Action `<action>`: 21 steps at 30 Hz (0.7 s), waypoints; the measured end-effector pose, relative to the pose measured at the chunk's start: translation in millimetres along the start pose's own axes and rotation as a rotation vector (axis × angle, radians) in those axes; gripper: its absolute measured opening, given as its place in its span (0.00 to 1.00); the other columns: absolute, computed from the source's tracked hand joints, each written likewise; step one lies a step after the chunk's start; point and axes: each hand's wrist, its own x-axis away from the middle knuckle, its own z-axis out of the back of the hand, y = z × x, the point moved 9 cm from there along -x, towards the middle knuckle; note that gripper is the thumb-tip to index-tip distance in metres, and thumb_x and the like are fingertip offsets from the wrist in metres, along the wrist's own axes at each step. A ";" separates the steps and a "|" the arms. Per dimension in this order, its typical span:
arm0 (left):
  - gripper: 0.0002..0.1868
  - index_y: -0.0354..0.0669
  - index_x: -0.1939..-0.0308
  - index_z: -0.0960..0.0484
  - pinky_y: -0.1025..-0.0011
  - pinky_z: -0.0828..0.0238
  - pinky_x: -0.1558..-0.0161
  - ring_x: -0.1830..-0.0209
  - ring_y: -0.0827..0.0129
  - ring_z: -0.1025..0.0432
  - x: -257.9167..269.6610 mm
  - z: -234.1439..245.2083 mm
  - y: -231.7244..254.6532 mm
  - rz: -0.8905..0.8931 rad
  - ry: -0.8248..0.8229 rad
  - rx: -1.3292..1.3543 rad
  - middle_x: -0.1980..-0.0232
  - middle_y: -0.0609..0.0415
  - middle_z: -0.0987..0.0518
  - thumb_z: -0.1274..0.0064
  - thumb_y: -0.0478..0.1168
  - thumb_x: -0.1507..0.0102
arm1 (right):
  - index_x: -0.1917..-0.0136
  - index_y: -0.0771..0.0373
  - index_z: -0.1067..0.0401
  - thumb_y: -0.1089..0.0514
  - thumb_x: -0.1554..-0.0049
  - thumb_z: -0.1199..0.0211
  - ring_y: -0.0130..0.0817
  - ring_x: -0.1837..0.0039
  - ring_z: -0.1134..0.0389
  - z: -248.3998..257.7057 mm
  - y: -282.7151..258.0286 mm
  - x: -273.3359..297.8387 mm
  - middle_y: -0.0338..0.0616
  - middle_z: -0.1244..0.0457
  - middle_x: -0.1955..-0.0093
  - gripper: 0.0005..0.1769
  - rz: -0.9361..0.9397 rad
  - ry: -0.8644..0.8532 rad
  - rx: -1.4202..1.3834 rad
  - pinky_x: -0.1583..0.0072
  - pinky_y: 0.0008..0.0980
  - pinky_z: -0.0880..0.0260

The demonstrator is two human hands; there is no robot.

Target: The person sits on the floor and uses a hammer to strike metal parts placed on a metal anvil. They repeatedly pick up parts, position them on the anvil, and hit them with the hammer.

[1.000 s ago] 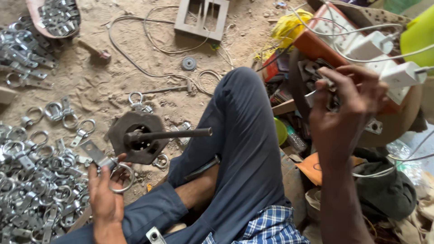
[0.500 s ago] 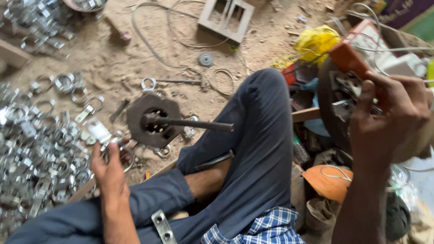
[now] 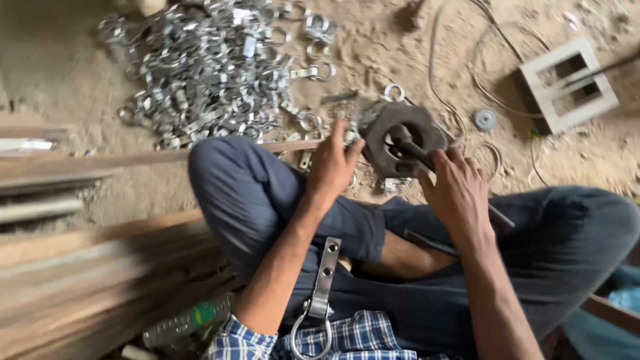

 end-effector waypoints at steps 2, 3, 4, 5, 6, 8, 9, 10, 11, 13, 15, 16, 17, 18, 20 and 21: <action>0.32 0.32 0.31 0.34 0.55 0.23 0.49 0.47 0.43 0.22 -0.1 12.5 16.6 -0.075 -0.003 -0.097 0.43 0.34 0.19 0.43 0.49 0.32 | 0.41 0.62 0.33 0.47 0.42 0.33 0.55 0.48 0.30 -23.3 13.1 -14.8 0.54 0.34 0.47 0.23 -0.017 -0.056 -0.017 0.49 0.53 0.32; 0.32 0.32 0.30 0.34 0.54 0.23 0.50 0.48 0.43 0.21 0.5 15.4 20.3 -0.057 -0.053 -0.108 0.43 0.36 0.18 0.43 0.48 0.32 | 0.41 0.61 0.34 0.48 0.42 0.33 0.56 0.51 0.30 -30.0 18.8 -20.1 0.55 0.33 0.48 0.23 -0.038 -0.066 -0.053 0.51 0.54 0.32; 0.32 0.33 0.30 0.33 0.54 0.23 0.50 0.49 0.44 0.21 2.3 15.1 23.5 -0.039 -0.112 -0.113 0.43 0.37 0.18 0.44 0.48 0.32 | 0.41 0.61 0.35 0.49 0.43 0.34 0.56 0.53 0.29 -35.9 23.9 -20.8 0.55 0.32 0.49 0.23 -0.068 -0.080 -0.087 0.53 0.54 0.32; 0.33 0.34 0.28 0.35 0.56 0.22 0.52 0.51 0.48 0.20 0.8 9.7 18.0 0.042 -0.208 -0.159 0.46 0.38 0.17 0.45 0.48 0.31 | 0.39 0.60 0.35 0.49 0.41 0.35 0.55 0.55 0.29 -42.4 26.8 -19.9 0.55 0.32 0.52 0.22 -0.084 -0.123 -0.066 0.55 0.53 0.32; 0.34 0.36 0.26 0.37 0.58 0.20 0.53 0.54 0.52 0.19 -4.4 1.9 10.0 0.115 -0.311 -0.202 0.48 0.40 0.17 0.46 0.49 0.30 | 0.38 0.59 0.36 0.48 0.39 0.36 0.54 0.58 0.29 -46.1 30.2 -17.3 0.55 0.32 0.56 0.22 -0.110 -0.161 -0.045 0.57 0.53 0.32; 0.36 0.35 0.26 0.39 0.60 0.20 0.54 0.56 0.55 0.19 -21.4 -9.0 4.9 0.056 -0.381 -0.221 0.49 0.39 0.17 0.44 0.50 0.32 | 0.37 0.58 0.36 0.48 0.38 0.37 0.53 0.60 0.29 -45.7 29.0 -17.8 0.54 0.32 0.60 0.20 -0.095 -0.150 -0.028 0.59 0.52 0.33; 0.38 0.33 0.28 0.39 0.59 0.22 0.53 0.55 0.54 0.20 -33.6 -10.1 8.5 -0.075 -0.347 -0.199 0.48 0.38 0.17 0.41 0.50 0.34 | 0.38 0.57 0.35 0.49 0.39 0.36 0.53 0.60 0.29 -41.7 24.8 -17.4 0.53 0.31 0.60 0.20 -0.053 -0.102 -0.033 0.59 0.52 0.34; 0.40 0.30 0.30 0.38 0.58 0.23 0.52 0.54 0.53 0.21 -43.0 -12.9 14.9 -0.212 -0.313 -0.173 0.46 0.37 0.18 0.38 0.50 0.36 | 0.39 0.57 0.34 0.49 0.39 0.36 0.53 0.60 0.29 -35.5 22.2 -17.0 0.52 0.31 0.61 0.20 -0.015 -0.050 -0.034 0.60 0.51 0.34; 0.41 0.32 0.28 0.40 0.59 0.22 0.54 0.55 0.54 0.22 -49.2 -24.8 4.3 -0.165 -0.400 -0.214 0.47 0.37 0.19 0.38 0.50 0.36 | 0.38 0.56 0.34 0.49 0.39 0.36 0.52 0.61 0.29 -34.3 23.1 -16.5 0.52 0.31 0.62 0.20 -0.015 -0.055 -0.073 0.60 0.50 0.35; 0.43 0.34 0.25 0.44 0.61 0.20 0.57 0.57 0.54 0.23 -57.5 -43.4 -15.4 -0.073 -0.573 -0.299 0.49 0.37 0.22 0.39 0.49 0.36 | 0.35 0.55 0.34 0.50 0.39 0.37 0.51 0.62 0.30 -32.6 24.1 -18.0 0.51 0.31 0.64 0.21 -0.013 -0.061 -0.155 0.61 0.48 0.37; 0.40 0.35 0.25 0.45 0.54 0.21 0.54 0.51 0.48 0.25 -63.6 -51.6 -20.2 -0.105 -0.603 -0.376 0.39 0.32 0.29 0.41 0.45 0.34 | 0.34 0.53 0.35 0.49 0.37 0.38 0.46 0.66 0.31 -36.9 28.8 -18.6 0.47 0.32 0.66 0.21 -0.057 -0.120 -0.180 0.64 0.47 0.40; 0.39 0.36 0.24 0.46 0.51 0.22 0.52 0.48 0.45 0.26 -64.3 -55.5 -23.2 -0.120 -0.617 -0.414 0.34 0.29 0.32 0.42 0.43 0.33 | 0.33 0.52 0.36 0.49 0.37 0.39 0.44 0.68 0.32 -39.1 32.3 -18.9 0.46 0.33 0.67 0.21 -0.078 -0.151 -0.193 0.66 0.46 0.41; 0.38 0.38 0.24 0.45 0.50 0.24 0.46 0.45 0.46 0.27 -64.1 -57.4 -23.9 -0.191 -0.610 -0.512 0.33 0.31 0.33 0.43 0.37 0.35 | 0.32 0.52 0.35 0.49 0.37 0.39 0.41 0.69 0.34 -37.2 34.8 -20.5 0.45 0.34 0.69 0.22 -0.071 -0.146 -0.212 0.66 0.44 0.42; 0.39 0.40 0.23 0.44 0.48 0.27 0.41 0.42 0.47 0.28 -61.7 -57.9 -26.3 -0.259 -0.603 -0.610 0.32 0.33 0.33 0.45 0.32 0.36 | 0.31 0.52 0.35 0.49 0.37 0.38 0.39 0.71 0.36 -36.0 36.3 -21.7 0.45 0.35 0.71 0.23 -0.062 -0.144 -0.233 0.66 0.43 0.43; 0.43 0.41 0.24 0.43 0.46 0.33 0.36 0.38 0.47 0.31 -58.9 -61.0 -28.0 -0.365 -0.554 -0.736 0.31 0.35 0.34 0.46 0.26 0.42 | 0.29 0.50 0.34 0.49 0.37 0.39 0.37 0.72 0.40 -37.2 38.1 -22.4 0.44 0.36 0.73 0.24 -0.086 -0.173 -0.253 0.66 0.41 0.45; 0.45 0.40 0.26 0.43 0.45 0.35 0.36 0.37 0.45 0.32 -58.0 -62.1 -27.5 -0.403 -0.513 -0.764 0.32 0.34 0.35 0.45 0.27 0.47 | 0.28 0.48 0.33 0.49 0.36 0.39 0.36 0.73 0.42 -37.6 40.1 -21.7 0.44 0.37 0.74 0.24 -0.118 -0.203 -0.251 0.66 0.41 0.46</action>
